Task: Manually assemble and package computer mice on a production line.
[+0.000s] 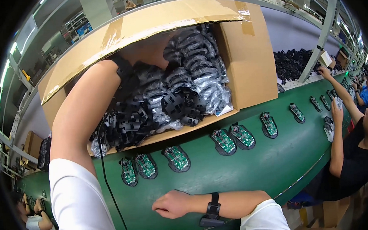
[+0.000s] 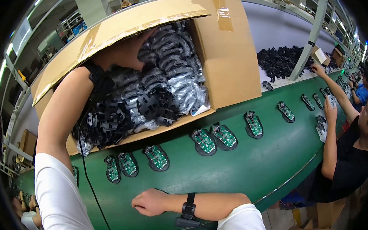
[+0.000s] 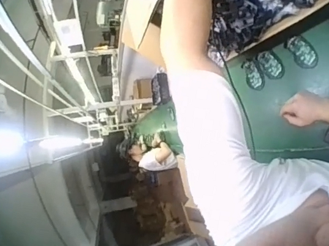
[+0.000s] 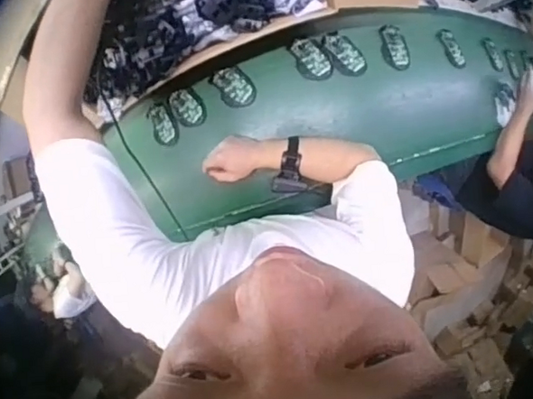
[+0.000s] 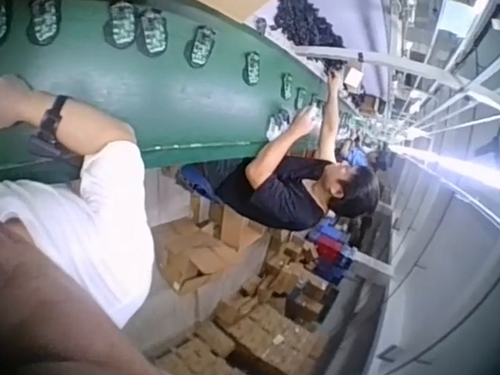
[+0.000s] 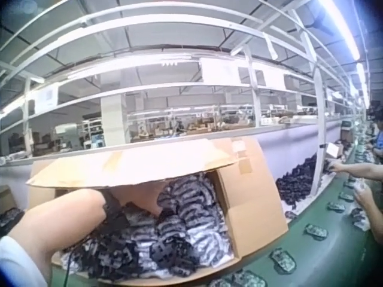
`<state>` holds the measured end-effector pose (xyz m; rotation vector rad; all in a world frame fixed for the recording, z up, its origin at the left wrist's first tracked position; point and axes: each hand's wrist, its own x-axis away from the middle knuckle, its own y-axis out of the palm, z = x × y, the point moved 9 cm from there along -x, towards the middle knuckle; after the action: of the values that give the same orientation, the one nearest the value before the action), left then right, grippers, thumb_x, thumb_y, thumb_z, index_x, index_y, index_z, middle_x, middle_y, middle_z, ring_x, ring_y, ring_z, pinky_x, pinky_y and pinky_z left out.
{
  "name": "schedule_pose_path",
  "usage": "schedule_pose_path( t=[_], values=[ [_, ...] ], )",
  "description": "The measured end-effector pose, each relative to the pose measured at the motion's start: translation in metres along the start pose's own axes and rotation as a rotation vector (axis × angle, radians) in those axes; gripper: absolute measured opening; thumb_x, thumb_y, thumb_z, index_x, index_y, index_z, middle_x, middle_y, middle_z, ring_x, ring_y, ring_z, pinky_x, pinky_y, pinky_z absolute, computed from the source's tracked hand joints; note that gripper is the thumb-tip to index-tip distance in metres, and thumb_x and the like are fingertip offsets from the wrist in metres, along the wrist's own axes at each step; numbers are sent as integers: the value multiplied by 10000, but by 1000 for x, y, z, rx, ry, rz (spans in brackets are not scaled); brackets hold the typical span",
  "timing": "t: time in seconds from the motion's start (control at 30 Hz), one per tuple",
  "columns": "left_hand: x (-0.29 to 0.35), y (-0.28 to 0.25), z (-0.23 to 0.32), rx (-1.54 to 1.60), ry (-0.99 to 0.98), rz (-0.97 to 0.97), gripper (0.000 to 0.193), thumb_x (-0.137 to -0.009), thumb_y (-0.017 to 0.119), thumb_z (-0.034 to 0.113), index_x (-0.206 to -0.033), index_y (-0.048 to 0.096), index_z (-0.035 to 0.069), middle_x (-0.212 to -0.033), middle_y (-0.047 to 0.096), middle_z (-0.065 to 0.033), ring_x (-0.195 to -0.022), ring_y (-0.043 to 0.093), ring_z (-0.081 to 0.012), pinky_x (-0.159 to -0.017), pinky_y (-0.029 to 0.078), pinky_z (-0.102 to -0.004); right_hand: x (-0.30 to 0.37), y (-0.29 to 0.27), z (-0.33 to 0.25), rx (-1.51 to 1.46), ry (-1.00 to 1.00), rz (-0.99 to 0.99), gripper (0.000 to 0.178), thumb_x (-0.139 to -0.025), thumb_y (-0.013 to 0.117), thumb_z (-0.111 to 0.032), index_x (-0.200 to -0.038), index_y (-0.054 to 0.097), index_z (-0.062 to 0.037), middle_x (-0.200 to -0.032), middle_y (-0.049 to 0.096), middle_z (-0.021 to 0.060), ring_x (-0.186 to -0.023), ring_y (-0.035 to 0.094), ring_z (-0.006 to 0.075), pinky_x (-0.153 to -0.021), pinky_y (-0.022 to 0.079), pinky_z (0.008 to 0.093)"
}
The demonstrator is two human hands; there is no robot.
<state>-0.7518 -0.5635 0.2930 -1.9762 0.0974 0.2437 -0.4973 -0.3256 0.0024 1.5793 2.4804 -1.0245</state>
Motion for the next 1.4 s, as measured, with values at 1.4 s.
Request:
schedule_pose_path(
  t=[1.4],
  values=[
    [119, -111, 27, -346, -274, 448, 699, -701, 803, 187, -1361, 628, 337, -1383, 541, -83, -1051, 619, -401, -849, 603, -459, 22, -31, 9, -102, 64, 78, 166, -903, 622, -131, -1023, 715, -62, -867, 738, 105, -734, 705, 308, -667, 562, 419]
  ],
)
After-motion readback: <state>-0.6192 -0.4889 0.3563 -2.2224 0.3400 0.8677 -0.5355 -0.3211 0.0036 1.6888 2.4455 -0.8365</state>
